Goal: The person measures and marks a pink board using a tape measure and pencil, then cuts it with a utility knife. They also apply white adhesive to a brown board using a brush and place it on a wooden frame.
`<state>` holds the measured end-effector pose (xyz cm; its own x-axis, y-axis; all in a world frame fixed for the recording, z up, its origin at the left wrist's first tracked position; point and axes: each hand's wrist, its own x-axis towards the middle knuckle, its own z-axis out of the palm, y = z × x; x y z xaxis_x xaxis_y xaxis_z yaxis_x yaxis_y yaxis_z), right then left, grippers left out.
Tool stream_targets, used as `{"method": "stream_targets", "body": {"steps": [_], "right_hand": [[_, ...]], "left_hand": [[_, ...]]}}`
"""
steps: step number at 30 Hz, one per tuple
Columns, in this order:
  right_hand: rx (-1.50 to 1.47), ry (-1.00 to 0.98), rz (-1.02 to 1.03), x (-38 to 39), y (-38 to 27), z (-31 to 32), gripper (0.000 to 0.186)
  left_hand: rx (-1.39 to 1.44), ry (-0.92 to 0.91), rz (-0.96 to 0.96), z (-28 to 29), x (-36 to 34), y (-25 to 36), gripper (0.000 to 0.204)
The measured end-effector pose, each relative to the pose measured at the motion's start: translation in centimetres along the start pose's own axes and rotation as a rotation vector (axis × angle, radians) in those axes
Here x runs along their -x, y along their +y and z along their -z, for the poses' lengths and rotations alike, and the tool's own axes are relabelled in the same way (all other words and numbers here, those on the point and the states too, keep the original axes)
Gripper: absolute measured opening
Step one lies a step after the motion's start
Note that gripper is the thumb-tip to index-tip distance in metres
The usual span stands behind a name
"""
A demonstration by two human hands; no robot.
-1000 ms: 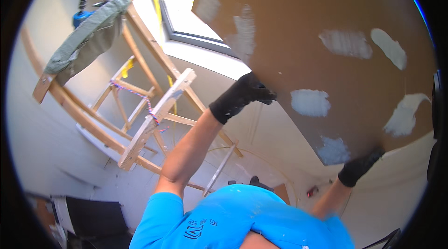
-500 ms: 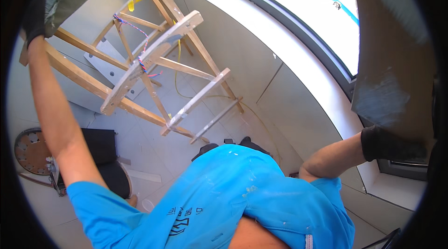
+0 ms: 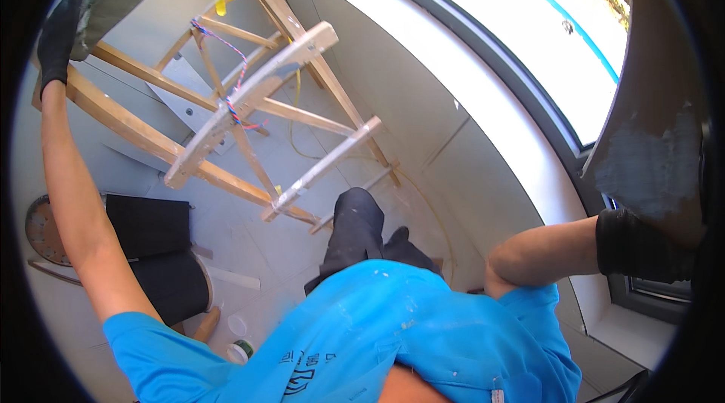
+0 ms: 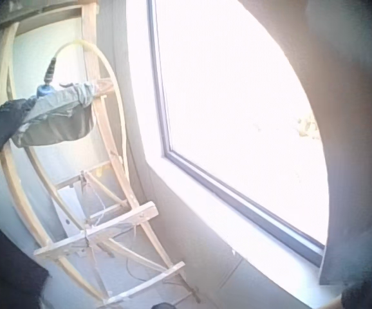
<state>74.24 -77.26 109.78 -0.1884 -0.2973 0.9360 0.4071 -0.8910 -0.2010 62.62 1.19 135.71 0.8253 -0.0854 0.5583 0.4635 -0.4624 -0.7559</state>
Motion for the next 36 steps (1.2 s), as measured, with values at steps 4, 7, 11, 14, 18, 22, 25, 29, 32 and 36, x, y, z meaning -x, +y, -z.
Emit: {"method": "stream_targets", "body": {"steps": [4, 7, 11, 14, 18, 22, 25, 29, 32, 36], "right_hand": [[0.052, -0.034, 0.03, 0.5, -1.2, -2.1, 0.063], [0.065, -0.041, 0.058, 0.9, -3.2, -4.0, 0.063], [0.048, -0.024, 0.078, 0.8, -5.7, -7.4, 0.063], [0.045, 0.018, 0.104, 0.7, -7.6, -10.5, 0.064], [0.044, 0.093, 0.189, 2.4, -10.1, -15.7, 0.064], [-0.012, 0.116, 0.163, -0.4, -15.3, -22.9, 0.064], [-0.152, 0.012, 0.007, -5.3, -20.4, -27.8, 0.063], [-0.237, -0.062, -0.153, -9.6, -24.5, -29.6, 0.061], [-0.103, -0.13, -0.168, -12.5, -26.7, -30.2, 0.058], [-0.364, -0.169, -0.475, -14.9, -32.5, -32.5, 0.054]], "left_hand": [[0.453, -0.073, -0.063, -0.1, -1.3, 0.6, 0.032], [0.226, 0.113, -0.003, 3.5, 0.2, 6.3, 0.025], [0.149, 0.14, 0.198, 6.8, 0.0, 8.3, 0.022], [0.157, 0.186, 0.276, 8.2, -0.2, 8.4, 0.031], [-0.009, 0.365, 0.107, 6.8, 0.2, 9.1, 0.016], [-0.104, 0.478, 0.105, 5.3, 1.4, 9.6, 0.013], [0.178, 0.248, 0.346, 8.9, 2.0, 10.8, 0.032], [0.302, 0.082, 0.382, 10.1, 2.2, 10.8, 0.046], [0.546, 0.051, 0.288, 12.5, -0.1, 9.3, 0.054], [0.711, -0.098, 0.266, 11.8, 0.9, 8.1, 0.072]]}}
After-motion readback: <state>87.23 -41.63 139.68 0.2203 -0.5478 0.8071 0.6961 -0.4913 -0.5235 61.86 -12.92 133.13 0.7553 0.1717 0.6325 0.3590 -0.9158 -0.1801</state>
